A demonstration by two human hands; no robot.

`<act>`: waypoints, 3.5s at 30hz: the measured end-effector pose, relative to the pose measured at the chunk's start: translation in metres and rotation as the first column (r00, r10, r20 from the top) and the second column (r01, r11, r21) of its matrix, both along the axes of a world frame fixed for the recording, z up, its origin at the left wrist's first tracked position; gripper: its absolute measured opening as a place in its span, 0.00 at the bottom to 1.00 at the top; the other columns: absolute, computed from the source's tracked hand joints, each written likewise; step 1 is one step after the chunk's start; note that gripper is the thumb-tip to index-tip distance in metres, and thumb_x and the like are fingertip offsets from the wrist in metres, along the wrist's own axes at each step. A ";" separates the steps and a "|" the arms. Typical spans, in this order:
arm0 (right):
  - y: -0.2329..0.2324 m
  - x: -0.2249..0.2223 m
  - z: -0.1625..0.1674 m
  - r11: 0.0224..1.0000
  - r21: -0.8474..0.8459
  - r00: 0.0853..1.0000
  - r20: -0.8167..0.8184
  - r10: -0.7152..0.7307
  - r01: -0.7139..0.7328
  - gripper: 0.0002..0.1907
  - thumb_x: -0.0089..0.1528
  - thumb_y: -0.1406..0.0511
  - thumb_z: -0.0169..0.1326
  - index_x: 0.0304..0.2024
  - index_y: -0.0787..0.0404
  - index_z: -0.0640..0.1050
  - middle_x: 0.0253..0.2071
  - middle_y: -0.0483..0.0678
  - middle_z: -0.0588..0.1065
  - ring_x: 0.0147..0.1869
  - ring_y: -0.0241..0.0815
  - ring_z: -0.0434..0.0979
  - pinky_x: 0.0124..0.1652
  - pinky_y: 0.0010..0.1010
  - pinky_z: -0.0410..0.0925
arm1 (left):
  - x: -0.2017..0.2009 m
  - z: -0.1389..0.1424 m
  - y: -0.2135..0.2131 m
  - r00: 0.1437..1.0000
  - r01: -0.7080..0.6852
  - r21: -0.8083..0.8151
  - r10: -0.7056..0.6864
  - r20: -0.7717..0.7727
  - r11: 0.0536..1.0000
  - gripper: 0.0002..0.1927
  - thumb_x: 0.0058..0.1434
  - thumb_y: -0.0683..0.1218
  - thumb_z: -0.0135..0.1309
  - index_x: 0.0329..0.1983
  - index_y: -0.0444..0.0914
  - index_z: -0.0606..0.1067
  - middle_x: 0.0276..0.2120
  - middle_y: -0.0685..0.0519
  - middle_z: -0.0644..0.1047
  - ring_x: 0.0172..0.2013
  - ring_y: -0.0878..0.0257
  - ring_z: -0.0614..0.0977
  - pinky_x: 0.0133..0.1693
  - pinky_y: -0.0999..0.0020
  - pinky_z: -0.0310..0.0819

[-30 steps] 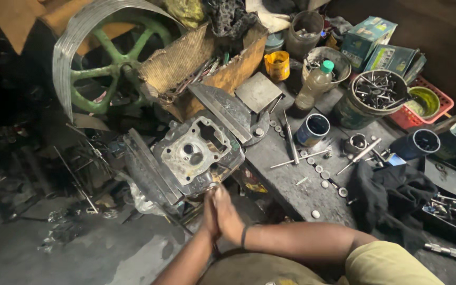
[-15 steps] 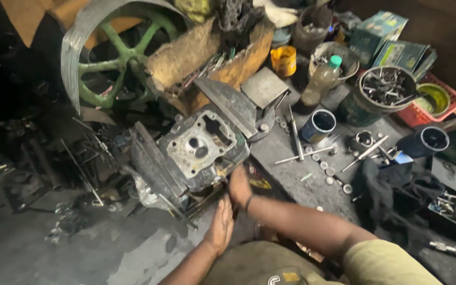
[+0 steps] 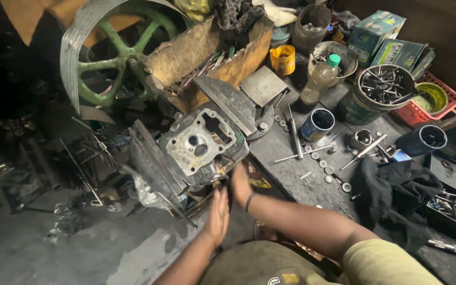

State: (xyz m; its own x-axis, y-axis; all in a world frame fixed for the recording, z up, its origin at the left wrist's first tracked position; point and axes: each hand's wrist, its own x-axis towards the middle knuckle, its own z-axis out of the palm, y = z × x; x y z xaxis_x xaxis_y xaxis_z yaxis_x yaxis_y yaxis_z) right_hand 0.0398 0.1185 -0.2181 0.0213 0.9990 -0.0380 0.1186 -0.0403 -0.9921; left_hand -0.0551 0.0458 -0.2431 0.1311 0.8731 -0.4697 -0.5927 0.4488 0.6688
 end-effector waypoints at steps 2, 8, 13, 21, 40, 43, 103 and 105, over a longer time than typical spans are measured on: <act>-0.019 -0.006 0.004 0.998 0.018 0.994 -0.089 0.066 -0.065 0.26 0.74 0.53 0.29 0.56 0.66 0.71 0.54 0.58 0.73 0.59 0.57 0.70 0.61 0.44 0.63 | -0.001 0.002 0.001 0.998 -0.053 -0.112 0.056 0.030 0.992 0.37 0.75 0.62 0.32 0.77 0.35 0.46 0.73 0.46 0.42 0.72 0.55 0.41 0.70 0.58 0.33; -0.001 -0.001 -0.002 0.995 0.090 0.994 0.106 0.029 -0.039 0.25 0.73 0.55 0.30 0.59 0.67 0.68 0.58 0.59 0.70 0.63 0.56 0.68 0.62 0.43 0.60 | -0.003 -0.001 -0.006 0.998 0.018 0.073 -0.021 0.053 0.997 0.36 0.69 0.65 0.34 0.75 0.44 0.56 0.75 0.60 0.58 0.72 0.69 0.58 0.70 0.68 0.45; -0.015 -0.008 0.006 0.999 0.015 0.996 -0.079 0.045 -0.044 0.25 0.73 0.56 0.30 0.62 0.67 0.66 0.60 0.60 0.69 0.65 0.56 0.66 0.64 0.42 0.58 | -0.004 -0.004 0.001 0.999 0.017 -0.021 -0.018 -0.027 1.000 0.39 0.73 0.67 0.33 0.67 0.31 0.68 0.63 0.44 0.73 0.62 0.55 0.71 0.66 0.58 0.58; 0.004 -0.002 -0.002 0.999 -0.048 0.999 0.028 0.016 -0.015 0.29 0.73 0.52 0.30 0.58 0.66 0.73 0.60 0.59 0.74 0.64 0.54 0.73 0.63 0.40 0.63 | -0.004 0.005 0.000 0.995 0.038 0.050 -0.042 0.088 0.998 0.37 0.67 0.68 0.33 0.74 0.45 0.60 0.70 0.63 0.65 0.69 0.72 0.64 0.68 0.70 0.49; -0.022 -0.015 -0.006 0.981 -0.181 0.998 -0.016 0.064 -0.066 0.28 0.71 0.51 0.31 0.64 0.63 0.63 0.56 0.56 0.70 0.56 0.51 0.70 0.57 0.38 0.64 | -0.007 -0.001 0.006 0.993 -0.058 -0.073 0.065 0.095 0.996 0.45 0.70 0.70 0.29 0.76 0.32 0.57 0.75 0.37 0.57 0.72 0.44 0.56 0.69 0.52 0.47; 0.000 -0.005 -0.011 0.985 -0.174 0.999 0.035 -0.002 0.008 0.30 0.73 0.51 0.29 0.56 0.66 0.72 0.55 0.58 0.75 0.59 0.49 0.72 0.60 0.39 0.64 | -0.004 -0.006 0.005 0.996 0.026 -0.003 -0.025 0.082 1.000 0.39 0.70 0.70 0.32 0.76 0.44 0.56 0.75 0.61 0.56 0.73 0.71 0.55 0.71 0.68 0.42; -0.003 -0.009 -0.014 0.972 0.220 0.965 0.263 0.021 -0.081 0.24 0.78 0.54 0.30 0.63 0.64 0.69 0.59 0.58 0.72 0.62 0.54 0.71 0.63 0.41 0.65 | -0.011 -0.001 -0.008 0.981 0.061 -0.002 -0.060 0.187 0.998 0.36 0.67 0.68 0.32 0.73 0.47 0.62 0.70 0.65 0.66 0.69 0.72 0.64 0.66 0.74 0.50; -0.011 -0.011 -0.016 0.998 0.019 0.998 -0.042 0.055 -0.054 0.24 0.78 0.54 0.31 0.63 0.64 0.68 0.60 0.58 0.71 0.61 0.55 0.71 0.62 0.41 0.65 | -0.011 -0.007 -0.006 0.997 -0.036 -0.054 0.039 0.060 0.998 0.39 0.72 0.67 0.37 0.71 0.33 0.61 0.69 0.43 0.63 0.69 0.51 0.62 0.67 0.58 0.51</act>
State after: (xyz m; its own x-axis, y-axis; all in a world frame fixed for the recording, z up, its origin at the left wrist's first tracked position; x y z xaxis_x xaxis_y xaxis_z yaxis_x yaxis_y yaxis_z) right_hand 0.0285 0.1073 -0.2342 -0.0341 0.9992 -0.0201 0.0777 -0.0174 -0.9968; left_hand -0.0665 0.0400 -0.2506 0.1286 0.8520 -0.5074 -0.6490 0.4592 0.6066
